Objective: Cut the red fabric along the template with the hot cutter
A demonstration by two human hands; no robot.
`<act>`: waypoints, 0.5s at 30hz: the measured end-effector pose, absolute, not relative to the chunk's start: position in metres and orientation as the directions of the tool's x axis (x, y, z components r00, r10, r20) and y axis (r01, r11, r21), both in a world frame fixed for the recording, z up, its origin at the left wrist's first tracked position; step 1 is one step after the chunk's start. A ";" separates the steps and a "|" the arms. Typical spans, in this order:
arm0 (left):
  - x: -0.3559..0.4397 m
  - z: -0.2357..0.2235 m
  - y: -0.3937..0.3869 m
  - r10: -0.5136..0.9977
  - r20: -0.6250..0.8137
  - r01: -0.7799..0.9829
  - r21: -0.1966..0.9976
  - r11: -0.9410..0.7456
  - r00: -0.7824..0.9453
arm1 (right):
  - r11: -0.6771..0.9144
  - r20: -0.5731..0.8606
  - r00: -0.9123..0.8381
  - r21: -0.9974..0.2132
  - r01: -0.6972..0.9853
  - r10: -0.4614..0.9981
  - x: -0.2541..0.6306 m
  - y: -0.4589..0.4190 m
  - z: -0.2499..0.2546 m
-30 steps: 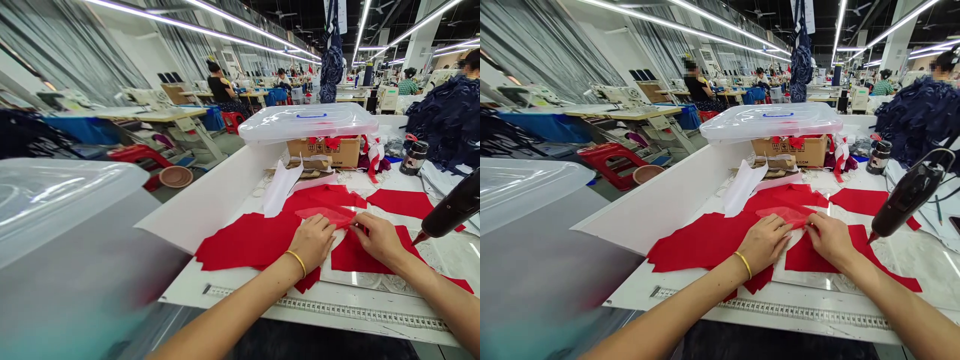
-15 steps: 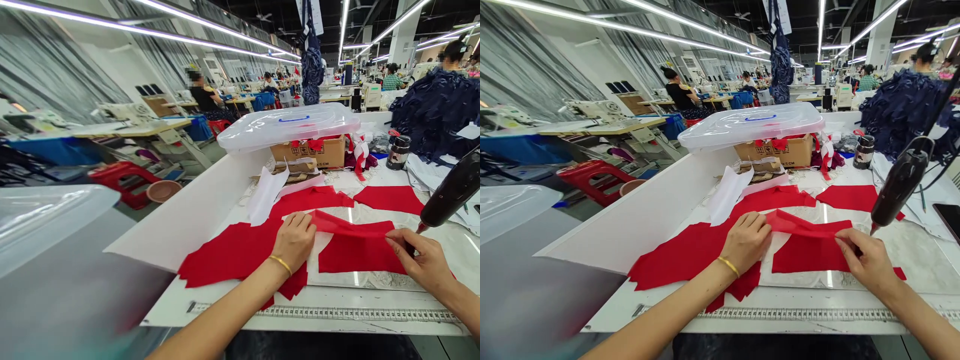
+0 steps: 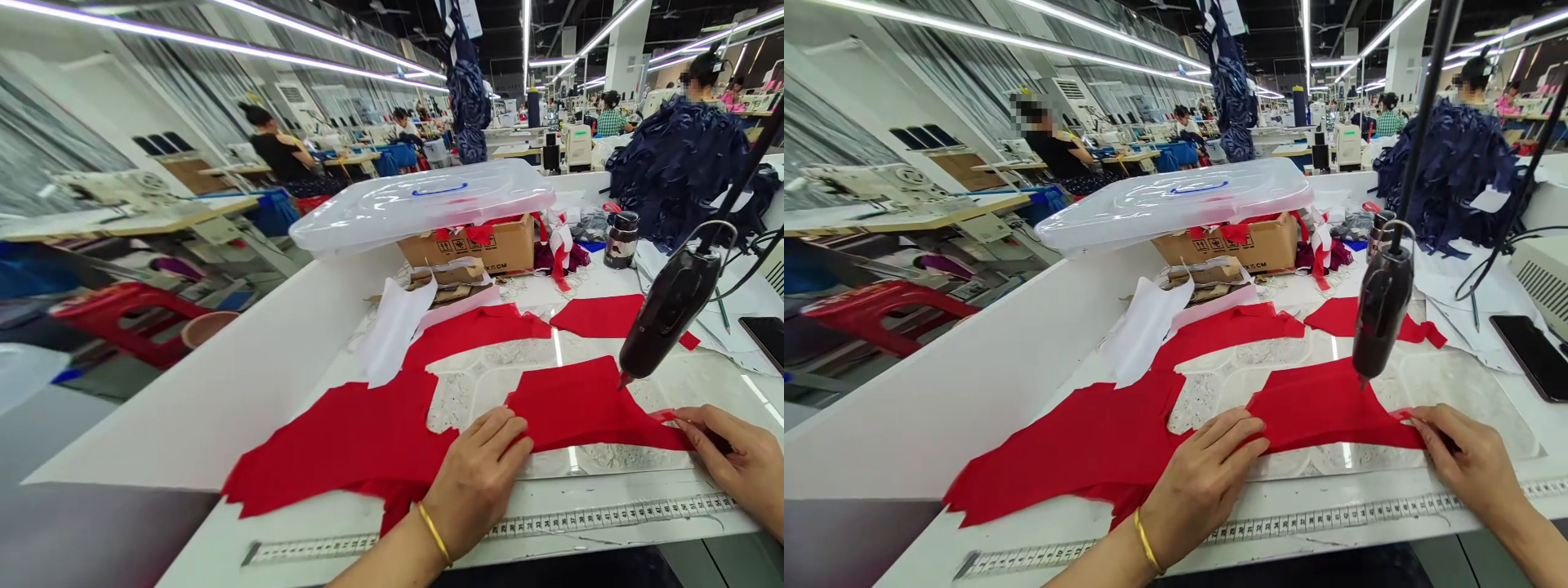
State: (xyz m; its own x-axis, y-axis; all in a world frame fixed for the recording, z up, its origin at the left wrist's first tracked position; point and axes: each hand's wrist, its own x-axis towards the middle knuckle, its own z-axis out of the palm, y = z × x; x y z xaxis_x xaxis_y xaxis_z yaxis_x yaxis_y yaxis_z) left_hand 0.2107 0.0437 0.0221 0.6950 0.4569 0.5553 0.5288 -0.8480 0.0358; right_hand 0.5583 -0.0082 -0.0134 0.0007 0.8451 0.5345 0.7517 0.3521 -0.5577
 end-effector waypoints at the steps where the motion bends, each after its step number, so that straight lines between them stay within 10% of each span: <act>1: 0.211 0.022 0.043 0.468 0.549 0.528 0.055 -0.847 0.693 | 0.345 0.520 0.001 -0.569 0.747 0.854 0.560 -0.012 -0.017; 8: 0.229 0.016 0.045 0.532 0.448 0.508 0.185 -0.841 0.718 | 0.359 0.510 -0.022 -0.573 0.737 0.860 0.563 -0.017 -0.017; 15: 0.238 -0.004 0.090 0.577 0.394 0.643 -0.049 -0.764 0.716 | 0.353 0.475 -0.054 -0.568 0.743 0.879 0.564 -0.016 -0.015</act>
